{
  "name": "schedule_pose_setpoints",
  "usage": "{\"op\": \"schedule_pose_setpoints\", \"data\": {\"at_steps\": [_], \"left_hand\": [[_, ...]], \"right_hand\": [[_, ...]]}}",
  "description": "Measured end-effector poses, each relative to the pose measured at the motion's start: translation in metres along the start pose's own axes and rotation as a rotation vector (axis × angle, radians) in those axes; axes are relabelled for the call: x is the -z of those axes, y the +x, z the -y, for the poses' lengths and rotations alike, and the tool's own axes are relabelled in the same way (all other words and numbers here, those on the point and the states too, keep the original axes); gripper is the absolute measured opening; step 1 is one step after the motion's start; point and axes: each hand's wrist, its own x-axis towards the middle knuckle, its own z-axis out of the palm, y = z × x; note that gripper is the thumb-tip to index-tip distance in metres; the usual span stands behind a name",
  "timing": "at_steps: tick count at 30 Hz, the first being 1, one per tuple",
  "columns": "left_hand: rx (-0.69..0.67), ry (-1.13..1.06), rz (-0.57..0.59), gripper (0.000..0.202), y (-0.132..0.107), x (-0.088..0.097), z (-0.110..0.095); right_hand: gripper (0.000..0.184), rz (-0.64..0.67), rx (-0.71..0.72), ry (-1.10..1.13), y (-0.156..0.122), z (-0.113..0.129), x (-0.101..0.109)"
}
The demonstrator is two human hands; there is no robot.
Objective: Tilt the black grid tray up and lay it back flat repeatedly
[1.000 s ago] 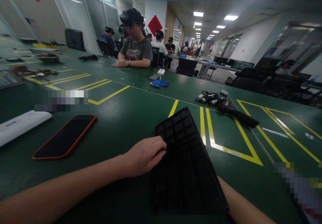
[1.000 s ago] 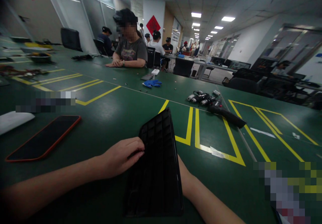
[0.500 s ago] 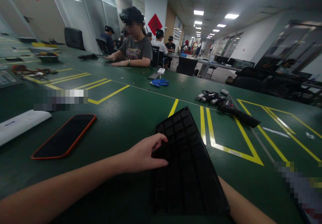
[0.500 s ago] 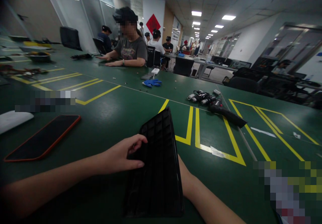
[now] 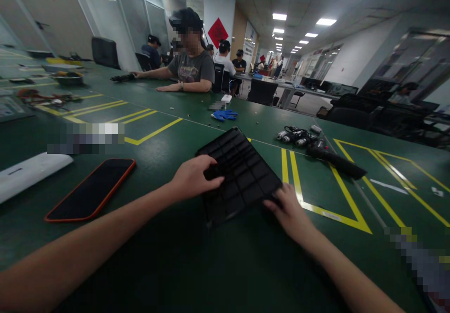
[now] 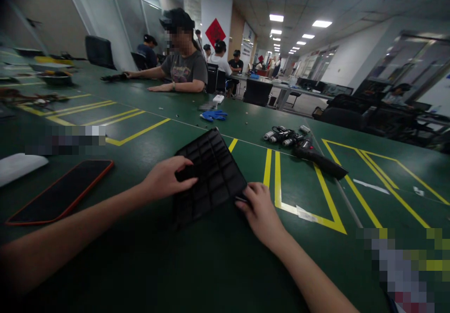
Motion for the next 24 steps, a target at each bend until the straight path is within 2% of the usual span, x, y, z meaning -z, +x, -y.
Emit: {"op": "schedule_pose_setpoints", "data": {"at_steps": [2, 5, 8, 10, 12, 14, 16, 17, 19, 22, 24], "left_hand": [[0.188, 0.145, -0.029, 0.046, 0.020, 0.007, 0.025], [0.410, 0.297, 0.001, 0.050, 0.042, 0.015, 0.060], [0.537, 0.367, 0.088, 0.052, 0.052, 0.018, 0.082], [0.560, 0.387, 0.121, 0.054, 0.055, 0.019, 0.090], [0.525, 0.387, 0.082, 0.055, 0.055, 0.020, 0.091], [0.436, 0.347, -0.018, 0.049, 0.052, 0.020, 0.083], [0.322, 0.238, -0.103, 0.042, 0.042, 0.017, 0.067], [0.255, 0.157, -0.106, 0.042, 0.034, 0.013, 0.056], [0.104, -0.019, -0.018, 0.048, 0.014, 0.002, 0.033], [-0.161, -0.141, 0.123, 0.058, -0.014, -0.021, 0.007], [-0.246, -0.135, 0.198, 0.058, -0.021, -0.033, 0.003]], "right_hand": [[0.046, -0.037, -0.133, -0.038, 0.006, -0.022, 0.011], [0.049, -0.077, -0.319, -0.174, 0.010, -0.056, 0.021], [0.050, -0.025, -0.417, -0.297, 0.008, -0.078, 0.023], [0.049, 0.010, -0.419, -0.342, 0.006, -0.083, 0.022], [0.049, 0.018, -0.404, -0.396, 0.007, -0.081, 0.022], [0.053, -0.010, -0.384, -0.465, 0.008, -0.073, 0.024], [0.056, -0.076, -0.344, -0.499, 0.008, -0.057, 0.024], [0.056, -0.101, -0.305, -0.481, 0.007, -0.046, 0.023], [0.055, -0.096, -0.209, -0.394, 0.003, -0.019, 0.016], [0.054, 0.075, -0.061, -0.271, -0.008, 0.023, 0.001], [0.055, 0.215, 0.014, -0.227, -0.014, 0.043, -0.007]]}}
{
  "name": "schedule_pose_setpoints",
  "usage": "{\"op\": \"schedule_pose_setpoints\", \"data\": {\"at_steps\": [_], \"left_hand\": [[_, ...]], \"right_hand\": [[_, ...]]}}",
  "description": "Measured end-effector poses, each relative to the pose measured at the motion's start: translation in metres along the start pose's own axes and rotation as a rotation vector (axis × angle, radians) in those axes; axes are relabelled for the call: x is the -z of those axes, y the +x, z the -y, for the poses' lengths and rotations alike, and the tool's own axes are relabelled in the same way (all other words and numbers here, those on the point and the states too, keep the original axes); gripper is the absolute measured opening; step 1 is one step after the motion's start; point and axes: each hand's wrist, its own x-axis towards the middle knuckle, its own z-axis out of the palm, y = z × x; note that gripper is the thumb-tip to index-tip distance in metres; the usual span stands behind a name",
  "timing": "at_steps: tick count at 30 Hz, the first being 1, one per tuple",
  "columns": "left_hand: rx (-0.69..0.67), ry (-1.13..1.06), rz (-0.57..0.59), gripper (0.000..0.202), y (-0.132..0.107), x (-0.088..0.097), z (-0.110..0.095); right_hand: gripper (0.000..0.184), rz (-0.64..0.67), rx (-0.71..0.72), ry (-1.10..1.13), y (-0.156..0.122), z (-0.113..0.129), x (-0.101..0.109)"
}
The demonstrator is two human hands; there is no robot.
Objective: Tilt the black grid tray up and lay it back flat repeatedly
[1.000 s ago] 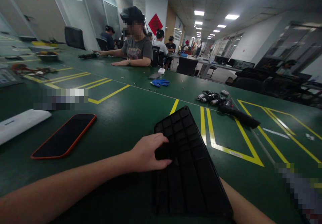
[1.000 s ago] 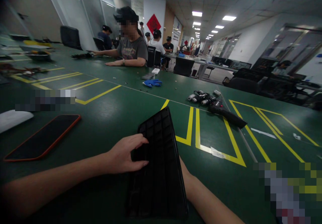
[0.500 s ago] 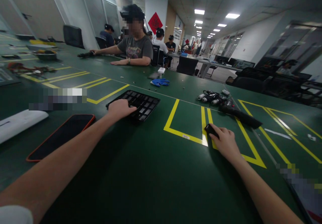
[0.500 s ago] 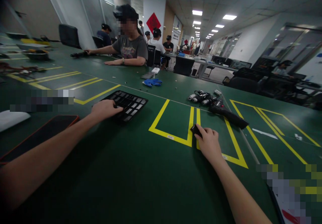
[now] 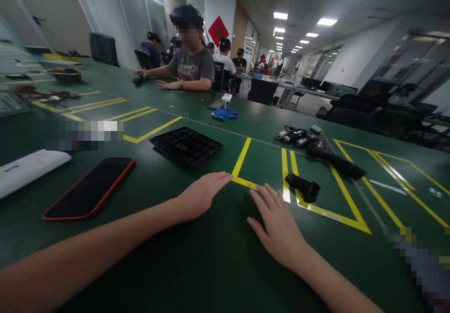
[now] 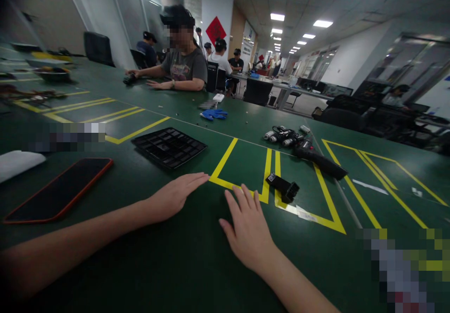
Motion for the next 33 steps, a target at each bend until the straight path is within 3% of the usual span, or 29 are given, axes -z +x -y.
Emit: {"op": "schedule_pose_setpoints", "data": {"at_steps": [3, 5, 9, 13, 16, 20, 24, 27, 30, 33], "left_hand": [[-0.005, 0.043, 0.078, 0.051, 0.003, -0.006, 0.005], [-0.013, 0.100, 0.065, 0.044, 0.004, -0.004, 0.004], [-0.096, 0.148, -0.004, 0.042, -0.013, 0.001, -0.030], [-0.295, 0.020, 0.236, 0.049, -0.046, 0.002, -0.074], [-0.330, -0.072, 0.335, 0.048, -0.056, 0.004, -0.085], [-0.290, -0.141, 0.357, 0.048, -0.053, 0.007, -0.082], [-0.307, -0.152, 0.351, 0.049, -0.053, 0.008, -0.083], [-0.326, -0.120, 0.351, 0.047, -0.052, 0.007, -0.081], [-0.272, -0.010, 0.225, 0.041, -0.043, 0.006, -0.064], [-0.074, 0.123, 0.047, 0.035, -0.028, 0.007, -0.033]], "right_hand": [[0.054, 0.153, 0.049, 0.020, -0.003, 0.014, -0.002], [0.053, 0.182, 0.050, 0.022, -0.003, 0.014, -0.001], [0.052, 0.138, 0.068, 0.016, -0.003, 0.010, 0.000], [0.050, 0.110, 0.102, -0.010, -0.004, 0.011, -0.005], [0.048, 0.075, 0.123, -0.007, -0.004, 0.012, -0.006], [0.042, -0.011, 0.121, -0.022, 0.002, -0.010, 0.002], [0.045, -0.227, -0.115, -0.289, 0.008, -0.066, 0.013], [0.048, -0.206, -0.283, -0.364, 0.009, -0.108, 0.011], [0.049, -0.150, -0.333, -0.244, 0.009, -0.128, 0.004], [0.051, -0.163, -0.344, -0.197, 0.010, -0.128, 0.001]]}}
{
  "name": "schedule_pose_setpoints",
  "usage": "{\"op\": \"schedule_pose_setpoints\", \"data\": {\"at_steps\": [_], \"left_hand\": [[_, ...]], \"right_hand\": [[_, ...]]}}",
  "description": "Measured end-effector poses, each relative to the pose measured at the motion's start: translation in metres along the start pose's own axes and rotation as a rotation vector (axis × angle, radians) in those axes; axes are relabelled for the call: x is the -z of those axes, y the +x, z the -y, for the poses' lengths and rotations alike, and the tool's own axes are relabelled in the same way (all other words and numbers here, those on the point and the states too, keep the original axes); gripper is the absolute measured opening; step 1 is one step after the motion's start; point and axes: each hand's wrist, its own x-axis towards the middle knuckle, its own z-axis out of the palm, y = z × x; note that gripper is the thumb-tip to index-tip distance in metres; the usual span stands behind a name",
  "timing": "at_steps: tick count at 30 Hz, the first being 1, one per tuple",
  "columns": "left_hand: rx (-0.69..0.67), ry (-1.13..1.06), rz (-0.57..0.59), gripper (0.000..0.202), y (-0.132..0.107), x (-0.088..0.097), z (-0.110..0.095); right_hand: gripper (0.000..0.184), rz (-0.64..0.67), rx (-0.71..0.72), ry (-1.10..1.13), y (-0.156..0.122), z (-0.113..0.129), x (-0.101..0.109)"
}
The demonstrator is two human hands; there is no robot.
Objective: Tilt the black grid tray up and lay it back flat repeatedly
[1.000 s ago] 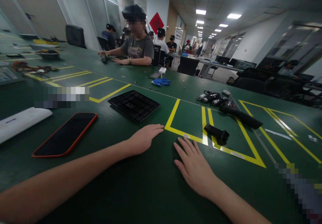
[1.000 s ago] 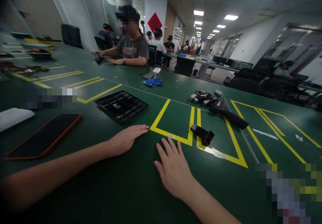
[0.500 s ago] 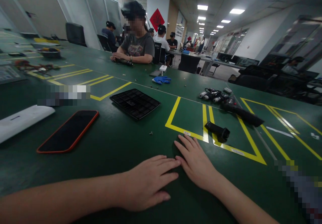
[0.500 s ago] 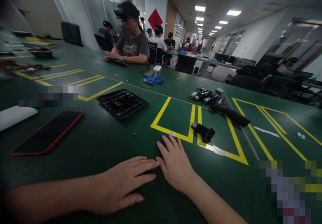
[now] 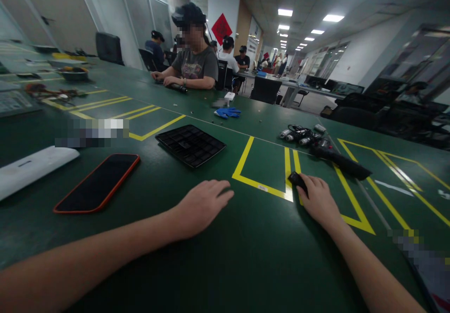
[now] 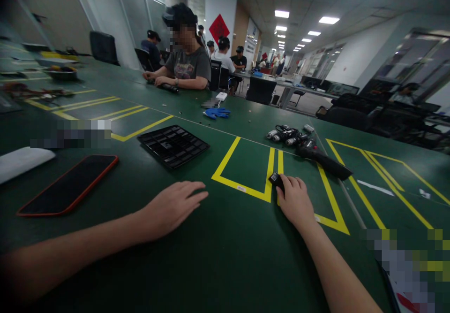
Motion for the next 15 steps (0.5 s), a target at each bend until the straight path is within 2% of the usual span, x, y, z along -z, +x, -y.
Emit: {"op": "schedule_pose_setpoints", "data": {"at_steps": [3, 6, 8, 10, 12, 14, 15], "left_hand": [[0.177, 0.056, 0.016, 0.031, 0.007, 0.000, 0.026], [0.183, 0.028, 0.063, 0.027, 0.006, 0.001, 0.033], [0.175, -0.075, 0.037, 0.024, 0.006, 0.004, 0.032], [0.260, -0.337, -0.031, 0.020, 0.009, 0.011, 0.032], [0.453, -0.752, -0.136, 0.016, 0.015, 0.024, 0.038], [0.661, -1.159, -0.289, 0.012, 0.025, 0.039, 0.052], [0.734, -1.294, -0.377, 0.011, 0.030, 0.047, 0.061]], "right_hand": [[0.052, 0.007, -0.015, 0.030, -0.001, 0.005, 0.003], [0.053, 0.038, -0.045, 0.050, -0.001, 0.005, 0.005], [0.053, 0.048, -0.046, 0.048, -0.001, 0.003, 0.004], [0.052, 0.032, -0.023, 0.036, -0.001, 0.000, 0.001], [0.051, 0.007, 0.001, 0.028, 0.000, -0.001, -0.001], [0.050, -0.009, 0.009, 0.025, 0.000, -0.002, -0.002], [0.050, -0.008, 0.010, 0.026, 0.000, -0.002, -0.002]]}}
